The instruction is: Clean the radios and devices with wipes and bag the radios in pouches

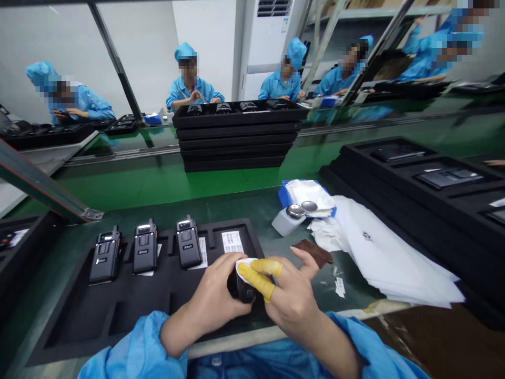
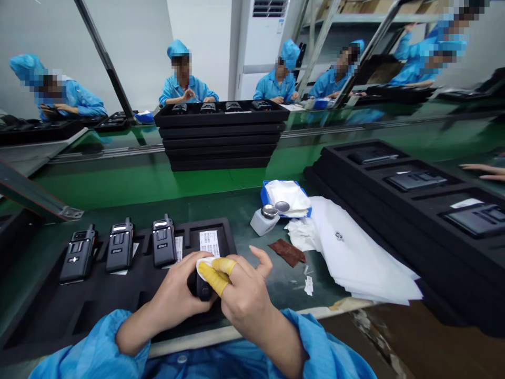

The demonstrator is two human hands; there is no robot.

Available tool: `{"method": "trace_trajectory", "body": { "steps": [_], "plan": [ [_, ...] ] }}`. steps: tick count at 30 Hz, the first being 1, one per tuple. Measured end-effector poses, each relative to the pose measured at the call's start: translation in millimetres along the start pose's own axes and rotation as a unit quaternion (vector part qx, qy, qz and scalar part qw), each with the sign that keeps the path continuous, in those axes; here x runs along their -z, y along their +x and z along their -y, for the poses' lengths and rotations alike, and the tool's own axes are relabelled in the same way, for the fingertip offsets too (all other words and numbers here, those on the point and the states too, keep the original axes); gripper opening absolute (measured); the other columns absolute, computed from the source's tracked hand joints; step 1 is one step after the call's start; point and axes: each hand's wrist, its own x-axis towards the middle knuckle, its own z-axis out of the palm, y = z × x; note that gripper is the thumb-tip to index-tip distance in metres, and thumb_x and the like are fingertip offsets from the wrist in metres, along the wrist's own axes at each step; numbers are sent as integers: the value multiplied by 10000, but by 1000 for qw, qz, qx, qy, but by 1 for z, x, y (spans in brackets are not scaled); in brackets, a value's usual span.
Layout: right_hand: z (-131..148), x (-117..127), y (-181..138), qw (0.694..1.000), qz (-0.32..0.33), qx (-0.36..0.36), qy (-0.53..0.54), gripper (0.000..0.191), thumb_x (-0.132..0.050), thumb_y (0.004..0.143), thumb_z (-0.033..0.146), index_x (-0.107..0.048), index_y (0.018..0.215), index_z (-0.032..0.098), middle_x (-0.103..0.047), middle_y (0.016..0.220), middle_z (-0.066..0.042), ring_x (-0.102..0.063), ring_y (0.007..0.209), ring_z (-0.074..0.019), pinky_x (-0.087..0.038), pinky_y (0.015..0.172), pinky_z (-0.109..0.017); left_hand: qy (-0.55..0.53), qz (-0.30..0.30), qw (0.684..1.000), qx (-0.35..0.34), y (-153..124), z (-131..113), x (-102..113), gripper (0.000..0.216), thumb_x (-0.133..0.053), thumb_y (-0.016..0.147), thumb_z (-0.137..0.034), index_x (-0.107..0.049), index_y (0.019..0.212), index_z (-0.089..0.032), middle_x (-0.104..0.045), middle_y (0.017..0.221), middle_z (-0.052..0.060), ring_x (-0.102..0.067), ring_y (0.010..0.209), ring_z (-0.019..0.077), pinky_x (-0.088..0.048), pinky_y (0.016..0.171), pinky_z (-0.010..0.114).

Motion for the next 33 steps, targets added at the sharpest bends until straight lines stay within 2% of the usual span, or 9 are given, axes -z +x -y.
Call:
{"method": "trace_trajectory", "body": {
  "steps": [6, 16, 21, 26, 30, 33],
  "plan": [
    [4, -1, 3, 1000, 17, 6, 1, 404, -435, 809, 7, -692, 981, 267, -667, 796, 37, -593, 795, -106, -224, 980, -394, 5, 8, 1000, 7, 0, -2, 3, 498, -629, 541, -71, -553, 1009, -223, -683, 1024, 32, -638, 974, 230, -529, 861, 359],
    [2, 6, -14, 1000, 3, 10, -25, 379, -413, 784, -21, -670, 817, 255, -652, 789, 60, -603, 819, -89, -198, 1005, -387, 68, 12, 997, -35, -3, -2, 0, 477, -655, 618, -153, -533, 1078, -184, -677, 1079, 75, -647, 995, 222, -531, 873, 358],
    [-6, 6, -22, 998, -17, -2, -56, 387, -428, 768, -26, -655, 863, 273, -661, 772, 74, -609, 773, -85, -236, 963, -386, 87, -10, 996, -19, -3, -3, 3, 466, -672, 643, -171, -533, 1087, -190, -682, 1077, 68, -655, 989, 212, -534, 871, 343],
    [-13, 10, -16, 994, -11, -45, -101, 373, -478, 760, 12, -669, 945, 275, -672, 827, 21, -600, 794, -129, -294, 900, -397, 95, -18, 995, -11, -3, -4, 5, 450, -679, 645, -179, -537, 1071, -200, -683, 1074, 52, -653, 995, 210, -533, 872, 330],
    [0, 9, -4, 997, 22, -13, -69, 390, -459, 838, 62, -689, 958, 354, -667, 796, 72, -595, 797, -94, -270, 942, -384, 96, -12, 995, -15, -2, -5, 5, 462, -685, 618, -163, -542, 1054, -214, -689, 1053, 33, -659, 979, 212, -539, 849, 329],
    [4, 2, -2, 997, 19, 2, -73, 379, -428, 866, 74, -695, 928, 335, -673, 794, 80, -590, 811, -87, -241, 972, -392, 99, -9, 995, -11, -2, -5, 5, 471, -689, 606, -154, -540, 1049, -216, -689, 1046, 27, -661, 971, 214, -541, 843, 331]
  ]
}}
